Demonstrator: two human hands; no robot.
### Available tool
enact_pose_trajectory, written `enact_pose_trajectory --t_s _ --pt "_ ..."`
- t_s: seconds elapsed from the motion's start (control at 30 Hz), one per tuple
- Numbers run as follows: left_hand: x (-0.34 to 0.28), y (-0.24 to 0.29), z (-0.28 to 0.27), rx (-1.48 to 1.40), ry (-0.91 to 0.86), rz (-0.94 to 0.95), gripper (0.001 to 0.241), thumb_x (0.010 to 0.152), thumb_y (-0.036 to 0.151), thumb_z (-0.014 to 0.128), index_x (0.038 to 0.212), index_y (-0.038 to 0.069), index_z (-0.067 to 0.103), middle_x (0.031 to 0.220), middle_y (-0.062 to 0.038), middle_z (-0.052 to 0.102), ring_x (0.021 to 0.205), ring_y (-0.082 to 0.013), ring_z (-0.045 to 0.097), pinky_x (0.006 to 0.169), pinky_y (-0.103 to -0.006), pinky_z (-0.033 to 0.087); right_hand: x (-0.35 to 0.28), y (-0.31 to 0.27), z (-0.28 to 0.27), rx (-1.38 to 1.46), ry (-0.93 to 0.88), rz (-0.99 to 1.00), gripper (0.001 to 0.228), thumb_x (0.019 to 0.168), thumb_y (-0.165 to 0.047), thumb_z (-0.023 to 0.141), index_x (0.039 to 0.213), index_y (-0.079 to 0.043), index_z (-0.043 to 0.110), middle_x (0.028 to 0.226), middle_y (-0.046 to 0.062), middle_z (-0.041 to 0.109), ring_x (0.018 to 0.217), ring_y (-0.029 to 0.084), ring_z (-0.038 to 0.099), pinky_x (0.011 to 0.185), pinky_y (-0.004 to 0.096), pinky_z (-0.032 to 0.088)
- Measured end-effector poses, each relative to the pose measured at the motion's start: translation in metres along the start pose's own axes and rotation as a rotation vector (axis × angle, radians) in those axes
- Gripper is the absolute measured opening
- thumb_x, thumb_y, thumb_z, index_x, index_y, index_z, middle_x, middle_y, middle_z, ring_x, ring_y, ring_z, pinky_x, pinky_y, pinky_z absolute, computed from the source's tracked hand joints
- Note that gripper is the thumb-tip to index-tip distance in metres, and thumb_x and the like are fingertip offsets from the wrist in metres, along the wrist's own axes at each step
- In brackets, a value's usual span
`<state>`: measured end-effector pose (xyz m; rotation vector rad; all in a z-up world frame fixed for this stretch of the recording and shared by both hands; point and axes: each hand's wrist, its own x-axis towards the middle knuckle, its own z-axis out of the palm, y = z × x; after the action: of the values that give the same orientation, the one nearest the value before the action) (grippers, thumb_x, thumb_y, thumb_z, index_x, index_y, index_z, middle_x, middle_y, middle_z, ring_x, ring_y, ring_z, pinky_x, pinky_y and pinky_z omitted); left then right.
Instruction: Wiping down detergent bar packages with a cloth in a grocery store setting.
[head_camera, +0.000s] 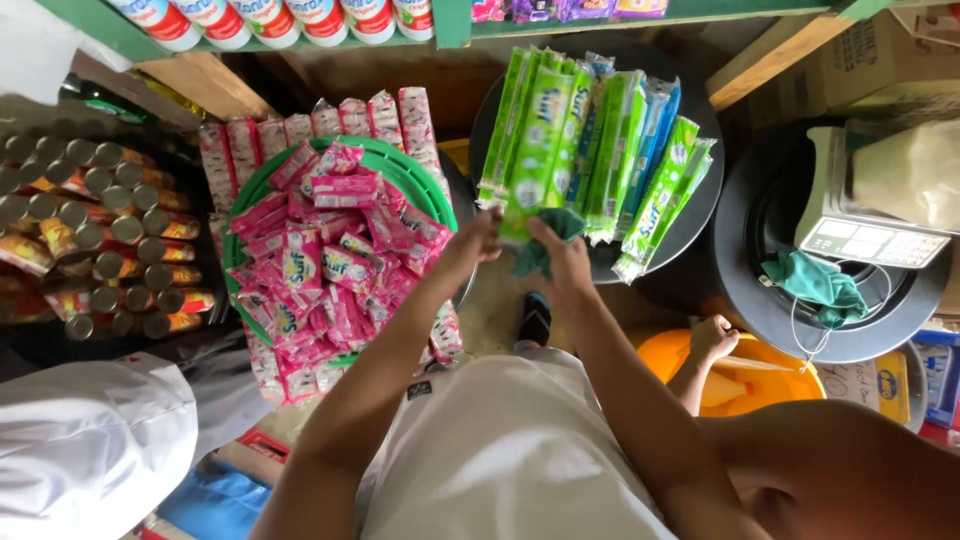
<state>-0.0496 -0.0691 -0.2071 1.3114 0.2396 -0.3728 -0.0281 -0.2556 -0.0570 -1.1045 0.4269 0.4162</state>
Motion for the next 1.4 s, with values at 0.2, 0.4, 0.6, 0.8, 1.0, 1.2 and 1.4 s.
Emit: enact_pose_trajectory --t_s 0.2,0.4,0.6,0.8,1.0,1.2,1.4 --pt "-0.048 0.155 0.017 -0.825 -0.102 0.099 0.062 0.109 0.046 0.042 0.153 0.003 0.045 0.149 -0.010 0.057 0.132 -0.0219 0.061 0.107 -0.0391 0.055 -0.074 -0.012 0.050 -0.004 -0.364 0.052 0.021 0.093 -0.019 0.074 0.107 -0.007 0.065 0.086 0.002 0.067 0.064 0.016 0.067 0.050 0.034 0.057" --pt "-0.077 0.180 0.010 -1.044 -0.218 0.347 0.054 0.113 0.034 0.047 0.158 0.004 0.042 0.157 -0.009 0.054 0.121 -0.0249 0.063 0.092 -0.0393 0.061 -0.084 -0.029 0.064 -0.094 -0.335 0.089 0.036 0.101 -0.034 0.069 0.120 -0.004 0.068 0.100 0.002 0.071 0.082 0.012 0.068 0.070 0.031 0.056" --pt "-0.114 0.218 0.021 -1.117 -0.238 0.358 0.054 0.113 0.035 0.047 0.155 0.001 0.044 0.131 -0.015 0.064 0.109 -0.0279 0.072 0.087 -0.0378 0.063 -0.028 -0.028 0.035 0.175 -0.139 0.091 0.032 0.102 -0.029 0.065 0.122 -0.005 0.067 0.111 0.008 0.074 0.096 0.020 0.072 0.083 0.035 0.058" --pt "-0.113 0.187 0.008 -1.337 -0.292 0.319 0.045 0.114 0.030 0.048 0.143 -0.004 0.054 0.133 -0.022 0.067 0.123 -0.0340 0.066 0.105 -0.0504 0.056 -0.019 0.007 0.038 -0.500 -0.139 -0.627 0.036 0.107 -0.015 0.056 0.142 -0.007 0.061 0.133 0.010 0.069 0.115 0.023 0.068 0.099 0.037 0.054" --pt "-0.125 0.199 0.022 -1.271 -0.355 0.360 0.058 0.110 0.041 0.043 0.142 -0.006 0.055 0.145 -0.023 0.059 0.141 -0.0328 0.052 0.127 -0.0502 0.032 -0.143 -0.031 0.131 -1.006 -0.894 -1.129 0.060 0.093 -0.011 0.063 0.151 -0.006 0.049 0.158 0.017 0.047 0.150 0.036 0.040 0.126 0.051 0.025" --pt "-0.125 0.186 0.028 -1.376 -0.561 0.587 0.055 0.112 0.041 0.041 0.146 0.000 0.056 0.154 -0.017 0.055 0.149 -0.0333 0.047 0.132 -0.0449 0.025 -0.114 -0.042 0.134 -1.154 -0.913 -1.042 0.065 0.087 -0.009 0.069 0.150 -0.009 0.053 0.156 0.013 0.051 0.152 0.034 0.041 0.132 0.051 0.020" --pt "-0.119 0.168 0.019 -1.368 -0.528 0.335 0.053 0.119 0.041 0.037 0.152 0.002 0.053 0.148 -0.014 0.060 0.139 -0.0263 0.053 0.125 -0.0412 0.038 -0.054 -0.060 0.144 -1.069 -0.520 -1.082 0.055 0.102 -0.013 0.056 0.157 -0.006 0.048 0.167 0.012 0.043 0.161 0.034 0.032 0.134 0.054 0.009"
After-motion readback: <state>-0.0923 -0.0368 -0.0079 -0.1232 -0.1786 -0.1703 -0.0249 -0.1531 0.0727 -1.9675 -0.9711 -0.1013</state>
